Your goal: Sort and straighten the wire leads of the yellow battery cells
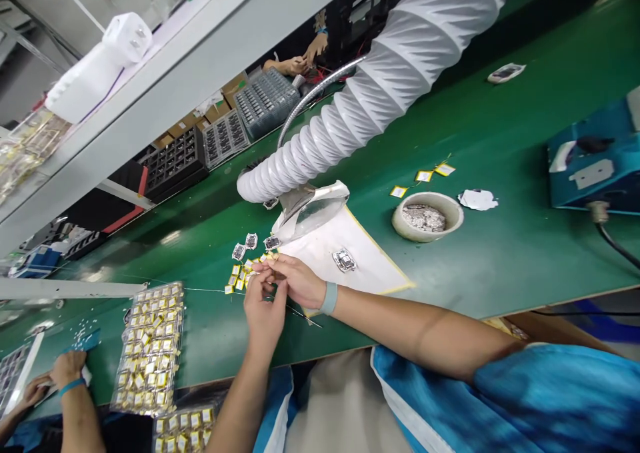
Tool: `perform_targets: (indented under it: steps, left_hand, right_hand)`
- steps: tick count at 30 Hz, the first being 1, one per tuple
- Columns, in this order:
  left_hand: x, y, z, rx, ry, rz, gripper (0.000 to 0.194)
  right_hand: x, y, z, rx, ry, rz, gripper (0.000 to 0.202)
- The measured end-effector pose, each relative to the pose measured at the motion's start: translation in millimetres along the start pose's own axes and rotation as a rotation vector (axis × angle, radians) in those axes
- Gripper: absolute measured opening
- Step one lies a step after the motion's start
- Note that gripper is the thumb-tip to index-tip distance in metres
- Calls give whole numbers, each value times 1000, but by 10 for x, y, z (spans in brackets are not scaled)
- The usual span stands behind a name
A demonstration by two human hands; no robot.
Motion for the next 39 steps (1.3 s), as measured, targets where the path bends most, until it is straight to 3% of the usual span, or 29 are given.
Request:
perform_targets:
  steps: [4, 9, 12, 15, 19, 22, 25, 30, 34, 39]
  left_hand:
    - [-90, 101, -247, -184, -200, 166, 45]
    - [-83, 141, -279, -290, -209, 202, 50]
    - [-68, 106, -155, -332, -173, 223, 53]
    - [-45, 66, 86, -378, -172, 232, 51]
    - [-52, 40, 413, -385, -156, 228, 44]
    - [-80, 35, 555, -329, -112, 207, 39]
    - [-91, 32, 619, -356, -55, 234, 39]
    - [-81, 30, 646, -486, 110, 453, 46]
    - [-64, 46, 635, -482, 160, 496, 46]
    - [-33, 121, 631, -436, 187, 520, 44]
  right_hand:
    - [-51, -75, -60, 28, 7, 30, 48]
    - [-122, -18, -97, -14, -16, 111, 43]
    - [-114, 86, -30, -69, -61, 168, 33]
    - [-67, 162, 74, -127, -107, 198, 22]
    - [-16, 111, 128, -207, -62, 108, 16]
    - [-21, 13, 101, -274, 18, 9, 20]
    - [-41, -48, 65, -345, 77, -51, 33]
    - [-83, -25, 13, -452, 158, -65, 57]
    - [-123, 24, -7, -565, 202, 4, 54]
    - [-100, 5, 51, -693, 139, 84, 44]
Point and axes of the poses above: each hand's wrist, its own x-axis towards the middle knuckle, its own z-axis out of the back of the hand, y = z × x, the point moved 2 cm from there along x, towards the middle knuckle, and after that the axes turned 7 degrees about -z, right-handed, at the moved point
